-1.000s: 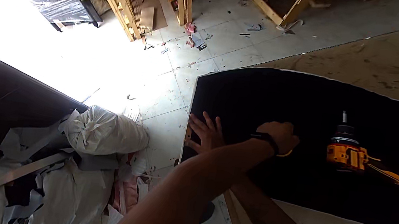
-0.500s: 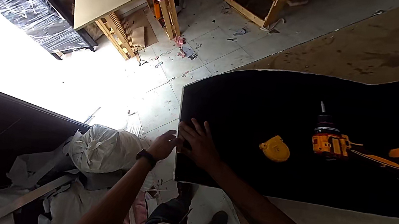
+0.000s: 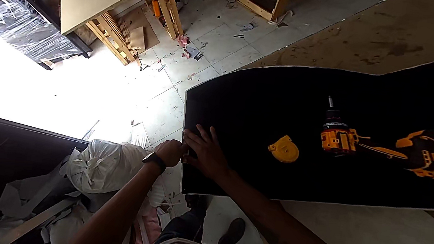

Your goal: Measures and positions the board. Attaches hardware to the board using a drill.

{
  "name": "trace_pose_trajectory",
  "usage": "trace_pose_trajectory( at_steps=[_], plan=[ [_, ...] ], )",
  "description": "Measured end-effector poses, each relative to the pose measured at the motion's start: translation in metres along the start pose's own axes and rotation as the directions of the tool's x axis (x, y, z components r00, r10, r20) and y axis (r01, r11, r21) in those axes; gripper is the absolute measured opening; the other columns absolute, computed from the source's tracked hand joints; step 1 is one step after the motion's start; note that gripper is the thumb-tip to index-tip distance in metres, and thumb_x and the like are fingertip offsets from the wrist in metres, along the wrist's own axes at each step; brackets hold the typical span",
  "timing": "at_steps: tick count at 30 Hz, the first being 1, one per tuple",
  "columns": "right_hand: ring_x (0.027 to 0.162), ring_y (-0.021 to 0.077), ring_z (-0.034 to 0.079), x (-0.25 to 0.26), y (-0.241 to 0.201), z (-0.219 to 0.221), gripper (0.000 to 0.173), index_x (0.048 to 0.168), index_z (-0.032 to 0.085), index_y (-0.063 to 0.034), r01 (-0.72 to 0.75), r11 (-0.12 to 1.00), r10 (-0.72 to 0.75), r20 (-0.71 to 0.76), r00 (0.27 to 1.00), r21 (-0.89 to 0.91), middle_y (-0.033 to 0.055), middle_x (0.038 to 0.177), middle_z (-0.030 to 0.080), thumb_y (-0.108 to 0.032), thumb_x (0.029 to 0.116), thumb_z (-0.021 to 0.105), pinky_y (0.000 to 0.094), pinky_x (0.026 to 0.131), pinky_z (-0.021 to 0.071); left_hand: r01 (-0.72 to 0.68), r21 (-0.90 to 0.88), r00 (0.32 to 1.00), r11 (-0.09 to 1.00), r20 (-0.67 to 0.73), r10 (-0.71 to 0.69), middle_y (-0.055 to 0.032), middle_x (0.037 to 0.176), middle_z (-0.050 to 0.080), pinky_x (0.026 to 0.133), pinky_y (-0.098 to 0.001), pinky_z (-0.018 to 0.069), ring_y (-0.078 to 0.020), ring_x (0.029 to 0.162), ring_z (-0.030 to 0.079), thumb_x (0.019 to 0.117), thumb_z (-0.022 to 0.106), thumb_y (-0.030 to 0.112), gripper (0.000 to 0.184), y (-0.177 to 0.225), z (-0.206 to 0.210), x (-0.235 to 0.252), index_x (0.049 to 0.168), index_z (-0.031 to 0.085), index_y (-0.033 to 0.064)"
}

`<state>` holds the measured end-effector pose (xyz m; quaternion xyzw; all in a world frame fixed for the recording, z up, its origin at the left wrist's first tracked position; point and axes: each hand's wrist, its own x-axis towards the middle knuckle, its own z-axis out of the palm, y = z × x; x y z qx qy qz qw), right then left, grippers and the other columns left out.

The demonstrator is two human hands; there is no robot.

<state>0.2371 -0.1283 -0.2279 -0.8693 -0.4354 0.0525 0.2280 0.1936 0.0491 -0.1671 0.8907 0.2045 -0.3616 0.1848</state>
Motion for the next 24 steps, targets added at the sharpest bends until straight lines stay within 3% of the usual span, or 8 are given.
trace_pose_trajectory(
  at_steps=[4,8,13,15,18,21,24],
  plan=[
    [0.16,0.0201,0.006,0.001,0.0,0.001,0.068,0.152,0.05,-0.0342,0.002,1.0,-0.002,0.004,1.0,0.003,-0.0193,0.167,0.029,-0.07,0.0941,0.052,0.0651,0.125,-0.0014,0.035,0.086,0.999,0.996,-0.014,-0.034,-0.0126,0.093,0.072,0.08,-0.062,0.0526,-0.0324,0.094,0.07,0.1059,0.031,0.059,0.062,0.008,-0.005,-0.006,0.097,0.07,0.0124],
    [0.16,0.0206,0.005,0.002,-0.001,-0.001,0.066,0.15,0.052,-0.0353,-0.012,1.0,0.012,0.014,1.0,0.014,-0.0196,0.166,0.029,-0.07,0.0938,0.053,0.0646,0.125,-0.002,-0.013,0.063,0.999,0.998,0.044,0.01,-0.0098,0.085,0.072,0.077,-0.057,0.0544,-0.0278,0.08,0.071,0.1073,0.027,0.056,0.062,-0.001,-0.005,0.004,0.096,0.069,0.0119],
    [0.16,0.0204,0.002,0.002,0.0,0.0,0.068,0.153,0.049,-0.035,-0.015,1.0,0.015,0.034,0.999,0.026,-0.0196,0.167,0.026,-0.069,0.0944,0.054,0.0646,0.125,-0.004,-0.015,0.108,0.985,0.994,0.172,-0.004,-0.0073,0.08,0.073,0.074,-0.0541,0.0561,-0.0234,0.073,0.071,0.1071,0.031,0.055,0.061,-0.001,-0.016,0.019,0.094,0.073,0.0126],
    [0.16,0.0203,0.002,0.003,0.0,-0.001,0.068,0.153,0.049,-0.0352,-0.014,0.999,0.013,0.033,0.999,0.03,-0.0197,0.168,0.026,-0.069,0.0944,0.054,0.0645,0.125,-0.0036,-0.014,0.108,0.99,0.994,0.139,-0.002,-0.0075,0.081,0.073,0.076,-0.0566,0.0552,-0.0252,0.077,0.072,0.1048,0.034,0.059,0.061,-0.001,-0.016,0.016,0.093,0.072,0.0133],
    [0.16,0.0199,0.003,0.004,0.0,-0.002,0.068,0.153,0.048,-0.0352,-0.021,0.999,0.02,0.023,1.0,0.034,-0.0199,0.167,0.027,-0.069,0.0946,0.053,0.0645,0.125,-0.0027,-0.011,0.079,1.0,0.997,0.003,0.011,-0.0085,0.088,0.072,0.079,-0.0598,0.0544,-0.0294,0.089,0.071,0.1009,0.043,0.065,0.056,-0.002,-0.011,-0.001,0.101,0.068,0.0154],
    [0.16,0.0195,0.002,0.003,0.0,-0.002,0.066,0.152,0.05,-0.0355,-0.031,0.999,0.03,0.032,0.999,0.034,-0.0201,0.167,0.027,-0.068,0.095,0.053,0.0645,0.125,-0.003,-0.016,0.021,1.0,1.0,-0.025,0.016,-0.0059,0.085,0.073,0.079,-0.0561,0.0564,-0.0254,0.085,0.072,0.1046,0.031,0.063,0.06,-0.005,0.005,0.002,0.097,0.069,0.0163],
    [0.16,0.0179,0.0,0.005,-0.001,-0.003,0.064,0.153,0.049,-0.0361,-0.028,0.999,0.026,0.05,0.998,0.031,-0.021,0.167,0.026,-0.066,0.0957,0.054,0.0635,0.126,-0.0046,-0.002,0.067,0.999,0.998,-0.034,0.004,-0.0077,0.093,0.073,0.082,-0.0566,0.0547,-0.0278,0.095,0.071,0.1049,0.025,0.061,0.063,-0.003,0.012,0.003,0.102,0.068,0.0159]
  ],
)
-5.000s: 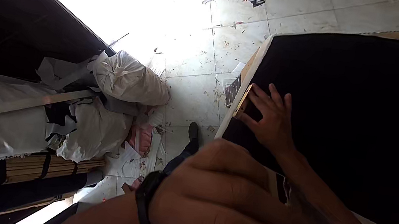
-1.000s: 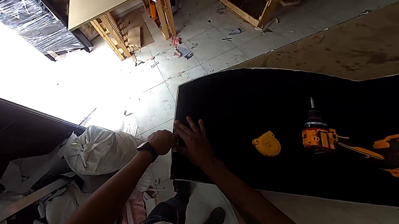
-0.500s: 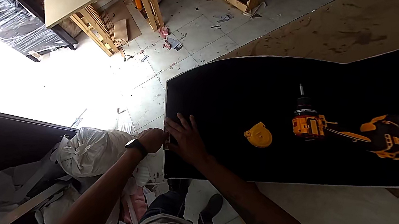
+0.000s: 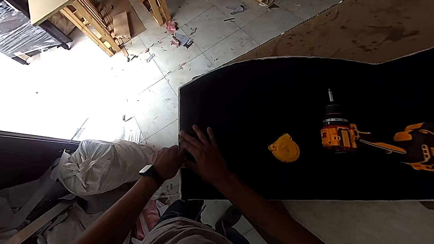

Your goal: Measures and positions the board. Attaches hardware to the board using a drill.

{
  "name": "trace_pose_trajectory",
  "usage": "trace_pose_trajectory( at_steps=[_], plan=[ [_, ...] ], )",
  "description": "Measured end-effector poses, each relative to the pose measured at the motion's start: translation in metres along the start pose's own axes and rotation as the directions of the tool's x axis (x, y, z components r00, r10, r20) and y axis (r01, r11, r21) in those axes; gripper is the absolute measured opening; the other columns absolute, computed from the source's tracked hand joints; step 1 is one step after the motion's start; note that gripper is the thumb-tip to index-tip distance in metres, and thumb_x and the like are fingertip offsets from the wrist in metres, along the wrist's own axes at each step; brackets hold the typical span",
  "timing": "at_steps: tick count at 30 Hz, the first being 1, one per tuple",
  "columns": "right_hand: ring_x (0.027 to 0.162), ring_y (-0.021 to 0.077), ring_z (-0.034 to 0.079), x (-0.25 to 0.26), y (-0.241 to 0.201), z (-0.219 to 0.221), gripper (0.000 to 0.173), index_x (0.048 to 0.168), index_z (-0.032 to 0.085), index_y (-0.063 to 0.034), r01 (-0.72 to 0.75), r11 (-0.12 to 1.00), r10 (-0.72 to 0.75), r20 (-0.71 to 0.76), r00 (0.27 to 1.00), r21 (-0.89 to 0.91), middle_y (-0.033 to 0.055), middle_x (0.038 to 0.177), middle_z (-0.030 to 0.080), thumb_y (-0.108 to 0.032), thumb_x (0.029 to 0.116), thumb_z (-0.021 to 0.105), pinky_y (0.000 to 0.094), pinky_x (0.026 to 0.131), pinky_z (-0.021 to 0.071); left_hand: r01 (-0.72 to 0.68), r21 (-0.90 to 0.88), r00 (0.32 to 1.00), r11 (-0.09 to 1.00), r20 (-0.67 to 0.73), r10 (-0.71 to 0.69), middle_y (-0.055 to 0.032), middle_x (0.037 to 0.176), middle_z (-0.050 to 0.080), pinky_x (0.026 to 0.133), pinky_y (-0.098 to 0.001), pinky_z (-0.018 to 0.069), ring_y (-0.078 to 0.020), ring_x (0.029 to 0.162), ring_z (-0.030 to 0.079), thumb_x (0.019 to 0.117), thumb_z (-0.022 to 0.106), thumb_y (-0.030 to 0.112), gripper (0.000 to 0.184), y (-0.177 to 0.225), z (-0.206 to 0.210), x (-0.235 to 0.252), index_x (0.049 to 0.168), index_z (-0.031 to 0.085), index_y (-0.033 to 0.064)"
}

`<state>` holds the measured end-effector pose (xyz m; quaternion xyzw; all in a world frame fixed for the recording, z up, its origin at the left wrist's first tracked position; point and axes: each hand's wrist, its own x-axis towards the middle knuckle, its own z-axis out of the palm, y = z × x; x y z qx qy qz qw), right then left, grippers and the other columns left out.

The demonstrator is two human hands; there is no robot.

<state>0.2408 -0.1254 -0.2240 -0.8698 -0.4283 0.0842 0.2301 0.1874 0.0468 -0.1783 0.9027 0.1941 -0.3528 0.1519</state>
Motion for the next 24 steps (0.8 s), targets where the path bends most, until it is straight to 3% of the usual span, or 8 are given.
trace_pose_trajectory(
  at_steps=[3,5,10,13,15,17,21,24],
  plan=[
    [0.16,0.0179,0.0,0.001,0.0,0.0,0.064,0.155,0.046,-0.0366,0.0,1.0,0.0,0.003,1.0,-0.017,-0.0214,0.168,0.025,-0.063,0.0973,0.053,0.0633,0.126,-0.0042,-0.016,-0.048,0.999,0.999,0.049,0.018,-0.0105,0.102,0.072,0.086,-0.0567,0.0548,-0.0297,0.101,0.07,0.1038,0.027,0.064,0.063,-0.005,0.004,0.009,0.119,0.061,0.0135],
    [0.16,0.0182,0.001,0.001,0.0,-0.001,0.064,0.155,0.047,-0.0358,-0.001,1.0,0.001,-0.003,1.0,-0.008,-0.0205,0.167,0.026,-0.061,0.0966,0.057,0.0638,0.126,-0.0032,-0.022,-0.102,0.995,0.995,0.095,0.032,-0.012,0.1,0.072,0.086,-0.0567,0.0559,-0.0301,0.097,0.072,0.1042,0.028,0.063,0.063,-0.006,0.005,0.016,0.127,0.057,0.0122],
    [0.16,0.0168,0.001,0.003,-0.001,-0.001,0.064,0.154,0.047,-0.0366,0.0,1.0,0.0,-0.002,1.0,-0.022,-0.0217,0.167,0.025,-0.062,0.0958,0.057,0.0636,0.126,-0.0028,-0.052,-0.165,0.992,0.985,0.106,0.07,-0.0104,0.099,0.072,0.086,-0.0558,0.0558,-0.0283,0.096,0.072,0.1041,0.029,0.063,0.062,-0.01,0.003,0.017,0.13,0.055,0.0137],
    [0.16,0.0162,-0.001,0.003,-0.002,-0.003,0.064,0.154,0.047,-0.0374,-0.005,1.0,0.006,0.013,1.0,-0.012,-0.0217,0.168,0.024,-0.064,0.0962,0.056,0.0631,0.126,-0.0036,-0.132,-0.397,0.991,0.908,-0.071,0.113,-0.0117,0.128,0.069,0.1,-0.0567,0.0525,-0.0276,0.115,0.068,0.1008,0.037,0.066,0.074,-0.019,0.017,0.01,0.158,0.037,0.0186],
    [0.16,0.0165,0.0,0.003,-0.002,-0.003,0.064,0.154,0.048,-0.0377,-0.007,1.0,0.007,0.012,1.0,-0.003,-0.0211,0.168,0.025,-0.066,0.0967,0.053,0.0634,0.127,-0.0035,-0.239,-0.633,0.969,0.737,-0.203,0.14,-0.0115,0.146,0.059,0.107,-0.0528,0.0495,-0.0235,0.126,0.062,0.1038,0.039,0.055,0.073,-0.019,0.036,0.005,0.165,0.022,0.0201],
    [0.16,0.017,0.0,0.002,-0.002,-0.002,0.065,0.154,0.047,-0.0372,-0.005,1.0,0.005,0.01,1.0,-0.002,-0.0206,0.168,0.025,-0.066,0.0964,0.054,0.0639,0.127,-0.0023,-0.342,-0.734,0.932,0.587,-0.345,0.11,-0.0066,0.152,0.054,0.112,-0.0505,0.0464,-0.0185,0.135,0.056,0.106,0.037,0.048,0.064,-0.014,0.057,0.0,0.164,0.027,0.0218],
    [0.16,0.0172,0.001,0.005,-0.001,-0.003,0.064,0.156,0.045,-0.0385,-0.005,1.0,0.005,0.007,1.0,-0.015,-0.0207,0.168,0.025,-0.064,0.0976,0.053,0.0637,0.127,-0.0017,-0.503,-0.6,0.76,0.622,-0.65,-0.013,-0.0052,0.148,0.053,0.1,-0.0424,0.0577,-0.0171,0.126,0.06,0.1066,0.046,0.042,0.052,-0.004,0.078,-0.002,0.153,0.046,0.0185],
    [0.16,0.0162,0.002,0.006,-0.003,-0.003,0.064,0.154,0.047,-0.038,-0.011,1.0,0.012,0.01,1.0,-0.004,-0.0208,0.167,0.026,-0.063,0.0966,0.056,0.0631,0.127,-0.0014,-0.489,-0.6,0.741,0.634,-0.669,-0.062,-0.0031,0.148,0.054,0.099,-0.0419,0.0568,-0.0161,0.125,0.06,0.1072,0.042,0.043,0.05,-0.002,0.082,0.002,0.152,0.049,0.0213]
  ],
)
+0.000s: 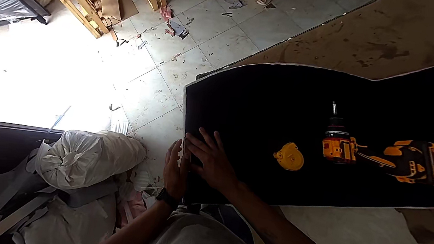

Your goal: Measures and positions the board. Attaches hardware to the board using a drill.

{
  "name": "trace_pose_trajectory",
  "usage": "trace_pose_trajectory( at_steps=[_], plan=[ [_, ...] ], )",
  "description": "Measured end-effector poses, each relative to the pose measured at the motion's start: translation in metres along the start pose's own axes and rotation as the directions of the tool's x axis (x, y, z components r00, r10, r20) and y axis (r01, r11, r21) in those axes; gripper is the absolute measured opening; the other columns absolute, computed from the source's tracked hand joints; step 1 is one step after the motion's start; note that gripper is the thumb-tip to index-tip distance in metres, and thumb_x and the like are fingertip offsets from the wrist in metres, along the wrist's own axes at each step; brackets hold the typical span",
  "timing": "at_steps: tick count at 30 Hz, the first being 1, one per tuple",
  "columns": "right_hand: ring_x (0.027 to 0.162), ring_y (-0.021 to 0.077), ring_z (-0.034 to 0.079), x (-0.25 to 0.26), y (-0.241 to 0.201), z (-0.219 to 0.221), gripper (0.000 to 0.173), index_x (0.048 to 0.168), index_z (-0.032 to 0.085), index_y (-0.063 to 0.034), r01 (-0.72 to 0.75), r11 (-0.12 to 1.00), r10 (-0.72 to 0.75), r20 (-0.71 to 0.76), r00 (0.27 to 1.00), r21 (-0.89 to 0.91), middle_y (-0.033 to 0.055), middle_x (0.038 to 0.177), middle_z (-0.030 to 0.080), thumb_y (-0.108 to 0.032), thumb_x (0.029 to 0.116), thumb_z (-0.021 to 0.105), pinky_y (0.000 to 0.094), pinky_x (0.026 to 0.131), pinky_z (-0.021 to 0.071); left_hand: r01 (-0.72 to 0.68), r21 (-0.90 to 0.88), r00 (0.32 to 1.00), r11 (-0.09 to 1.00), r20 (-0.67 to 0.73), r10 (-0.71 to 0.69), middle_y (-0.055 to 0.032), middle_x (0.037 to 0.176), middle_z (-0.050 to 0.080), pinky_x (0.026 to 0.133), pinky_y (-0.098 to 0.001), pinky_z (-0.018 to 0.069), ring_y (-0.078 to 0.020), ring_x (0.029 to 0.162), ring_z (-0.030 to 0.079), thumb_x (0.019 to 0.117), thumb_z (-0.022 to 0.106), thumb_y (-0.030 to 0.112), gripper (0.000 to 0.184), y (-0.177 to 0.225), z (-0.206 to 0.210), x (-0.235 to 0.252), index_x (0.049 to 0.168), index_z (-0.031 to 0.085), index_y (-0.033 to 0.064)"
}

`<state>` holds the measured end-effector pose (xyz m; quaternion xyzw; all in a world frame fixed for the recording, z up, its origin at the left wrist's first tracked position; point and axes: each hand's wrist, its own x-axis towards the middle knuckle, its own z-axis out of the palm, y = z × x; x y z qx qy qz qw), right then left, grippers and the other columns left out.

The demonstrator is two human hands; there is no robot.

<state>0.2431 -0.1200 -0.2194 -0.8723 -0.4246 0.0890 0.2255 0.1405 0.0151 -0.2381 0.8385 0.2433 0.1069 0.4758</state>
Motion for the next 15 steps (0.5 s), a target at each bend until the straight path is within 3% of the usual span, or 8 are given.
trace_pose_trajectory(
  at_steps=[2,4,9,15],
  plan=[
    [0.16,0.0164,0.002,0.001,0.001,-0.001,0.062,0.154,0.047,-0.0375,0.001,1.0,-0.001,0.009,1.0,-0.01,-0.0211,0.167,0.026,-0.06,0.097,0.057,0.0633,0.127,-0.0014,0.028,0.013,0.999,1.0,0.022,-0.028,-0.0001,0.155,0.051,0.111,-0.0434,0.0496,-0.0138,0.137,0.054,0.1094,0.036,0.04,0.051,0.005,0.005,0.002,0.155,0.048,0.0205],
    [0.16,0.0177,0.002,0.0,0.002,0.0,0.062,0.154,0.048,-0.0362,0.005,1.0,-0.005,0.016,1.0,-0.007,-0.0205,0.167,0.026,-0.057,0.0971,0.059,0.0632,0.127,-0.0014,0.034,0.079,0.998,0.996,0.046,-0.038,0.0018,0.159,0.047,0.115,-0.0431,0.0451,-0.0117,0.142,0.049,0.1108,0.032,0.037,0.052,0.01,0.007,0.003,0.158,0.043,0.0184],
    [0.16,0.0195,0.002,-0.001,0.004,0.0,0.064,0.156,0.045,-0.0362,0.03,0.999,-0.03,0.015,0.999,-0.034,-0.0199,0.168,0.025,-0.055,0.0964,0.059,0.0647,0.126,-0.0013,0.032,0.291,0.999,0.956,0.012,-0.037,-0.0015,0.157,0.05,0.108,-0.0439,0.0518,-0.0168,0.132,0.06,0.1113,0.033,0.029,0.05,0.015,0.014,0.002,0.159,0.04,0.0144],
    [0.16,0.0209,0.002,-0.002,0.007,-0.001,0.066,0.157,0.044,-0.0341,0.034,0.998,-0.033,0.016,0.999,-0.055,-0.0193,0.168,0.024,-0.053,0.0956,0.06,0.0654,0.125,-0.0023,0.066,0.387,0.998,0.92,-0.012,-0.066,-0.0045,0.148,0.059,0.099,-0.0482,0.0568,-0.0231,0.117,0.069,0.1106,0.039,0.027,0.047,0.027,0.018,0.004,0.156,0.045,0.0147]
  ],
)
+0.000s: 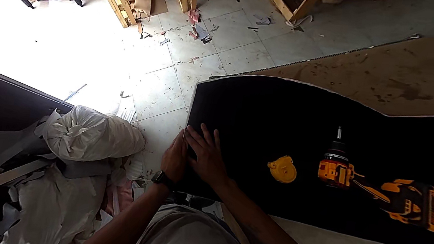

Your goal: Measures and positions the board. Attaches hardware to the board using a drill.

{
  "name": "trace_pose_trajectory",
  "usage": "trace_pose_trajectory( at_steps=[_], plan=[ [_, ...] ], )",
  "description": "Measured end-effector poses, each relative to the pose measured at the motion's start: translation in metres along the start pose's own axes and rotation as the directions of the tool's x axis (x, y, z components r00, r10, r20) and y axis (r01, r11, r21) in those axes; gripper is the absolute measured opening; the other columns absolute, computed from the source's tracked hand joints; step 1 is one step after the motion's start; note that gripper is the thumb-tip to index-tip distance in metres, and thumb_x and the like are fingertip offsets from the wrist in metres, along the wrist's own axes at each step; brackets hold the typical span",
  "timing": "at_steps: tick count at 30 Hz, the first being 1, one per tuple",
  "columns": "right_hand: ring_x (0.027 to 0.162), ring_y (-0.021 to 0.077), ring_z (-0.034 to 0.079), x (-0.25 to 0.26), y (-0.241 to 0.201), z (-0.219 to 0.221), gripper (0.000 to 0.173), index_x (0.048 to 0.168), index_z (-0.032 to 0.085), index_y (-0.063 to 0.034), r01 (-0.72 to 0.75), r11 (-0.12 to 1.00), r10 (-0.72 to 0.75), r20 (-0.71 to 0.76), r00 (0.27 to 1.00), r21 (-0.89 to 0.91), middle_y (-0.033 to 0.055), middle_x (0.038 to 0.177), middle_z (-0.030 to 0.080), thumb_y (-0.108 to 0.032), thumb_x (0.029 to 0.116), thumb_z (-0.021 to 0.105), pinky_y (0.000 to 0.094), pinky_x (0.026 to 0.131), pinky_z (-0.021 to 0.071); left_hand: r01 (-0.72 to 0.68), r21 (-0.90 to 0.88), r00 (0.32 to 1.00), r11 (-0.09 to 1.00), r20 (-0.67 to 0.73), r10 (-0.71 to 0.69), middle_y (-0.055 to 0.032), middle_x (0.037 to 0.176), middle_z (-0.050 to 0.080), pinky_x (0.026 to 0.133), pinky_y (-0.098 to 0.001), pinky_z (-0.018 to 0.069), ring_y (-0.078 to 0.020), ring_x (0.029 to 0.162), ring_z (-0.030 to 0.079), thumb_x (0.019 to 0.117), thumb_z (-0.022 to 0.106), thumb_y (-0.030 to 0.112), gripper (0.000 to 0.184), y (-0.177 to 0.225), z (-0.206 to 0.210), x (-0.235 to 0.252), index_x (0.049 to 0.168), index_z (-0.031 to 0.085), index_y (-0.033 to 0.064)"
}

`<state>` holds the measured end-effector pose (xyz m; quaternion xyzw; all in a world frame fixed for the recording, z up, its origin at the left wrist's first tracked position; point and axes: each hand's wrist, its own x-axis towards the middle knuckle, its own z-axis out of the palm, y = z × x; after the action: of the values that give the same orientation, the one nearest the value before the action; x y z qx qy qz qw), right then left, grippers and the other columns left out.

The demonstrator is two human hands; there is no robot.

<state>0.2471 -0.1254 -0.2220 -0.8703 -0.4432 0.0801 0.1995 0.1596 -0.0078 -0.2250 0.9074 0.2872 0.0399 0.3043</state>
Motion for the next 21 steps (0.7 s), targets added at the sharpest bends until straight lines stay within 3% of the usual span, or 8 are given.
trace_pose_trajectory(
  at_steps=[4,8,12,16,18,21],
  plan=[
    [0.16,0.0212,0.005,-0.005,0.003,-0.015,0.075,0.156,0.045,-0.0311,-0.008,0.995,0.002,0.054,0.999,0.103,-0.0131,0.169,0.025,-0.056,0.089,0.064,0.063,0.126,0.0003,-0.018,0.052,1.0,0.998,-0.002,0.018,-0.0077,0.146,0.06,0.099,-0.0537,0.0557,-0.0283,0.118,0.069,0.111,0.038,0.027,0.048,0.007,-0.002,-0.005,0.157,0.043,0.015],
    [0.156,0.0138,0.022,-0.037,0.036,-0.077,0.059,0.149,0.054,-0.026,-0.051,0.92,0.096,-0.096,0.991,0.389,-0.0112,0.164,0.037,-0.047,0.0953,0.065,0.0487,0.127,0.0275,0.025,0.086,1.0,0.996,-0.019,-0.023,-0.0141,0.136,0.066,0.094,-0.057,0.0565,-0.0335,0.11,0.071,0.1103,0.037,0.027,0.049,0.015,0.004,-0.005,0.157,0.043,0.0152],
    [0.138,0.0134,0.052,-0.109,0.114,-0.158,0.044,0.142,0.061,-0.0201,-0.225,0.884,0.345,-0.247,0.906,0.409,-0.005,0.151,0.054,-0.039,0.1025,0.057,0.043,0.113,0.0491,0.072,0.089,0.997,0.993,-0.007,-0.072,-0.0127,0.138,0.065,0.096,-0.0561,0.0566,-0.0319,0.112,0.071,0.1102,0.037,0.028,0.049,0.017,-0.001,-0.008,0.158,0.041,0.0162],
    [0.128,0.0277,0.06,-0.202,0.219,-0.196,0.042,0.139,0.063,-0.0228,-0.511,0.796,0.596,-0.276,0.754,0.325,0.0045,0.144,0.059,-0.035,0.0997,0.056,0.0586,0.102,0.052,0.072,0.1,0.997,0.992,0.008,-0.073,-0.0105,0.14,0.064,0.094,-0.055,0.0576,-0.0303,0.11,0.071,0.1109,0.036,0.029,0.049,0.017,-0.003,-0.008,0.158,0.04,0.0177],
    [0.13,0.0343,0.057,-0.238,0.258,-0.202,0.045,0.14,0.062,-0.0208,-0.569,0.793,0.608,-0.203,0.768,0.219,0.0085,0.144,0.059,-0.02,0.0951,0.06,0.0663,0.102,0.0469,0.065,0.093,0.998,0.994,0.015,-0.067,-0.0105,0.139,0.064,0.094,-0.0551,0.0573,-0.0306,0.111,0.071,0.111,0.037,0.03,0.048,0.016,-0.001,-0.007,0.158,0.04,0.0181],
    [0.137,0.0362,0.05,-0.255,0.281,-0.195,0.065,0.144,0.058,-0.0169,-0.517,0.856,0.515,-0.09,0.852,0.005,0.0063,0.153,0.051,-0.006,0.082,0.072,0.0686,0.104,0.0449,0.072,0.105,0.997,0.992,0.026,-0.075,-0.0105,0.136,0.066,0.094,-0.0572,0.0569,-0.0316,0.112,0.071,0.1109,0.037,0.031,0.048,0.012,-0.005,-0.006,0.158,0.04,0.0218]
  ],
)
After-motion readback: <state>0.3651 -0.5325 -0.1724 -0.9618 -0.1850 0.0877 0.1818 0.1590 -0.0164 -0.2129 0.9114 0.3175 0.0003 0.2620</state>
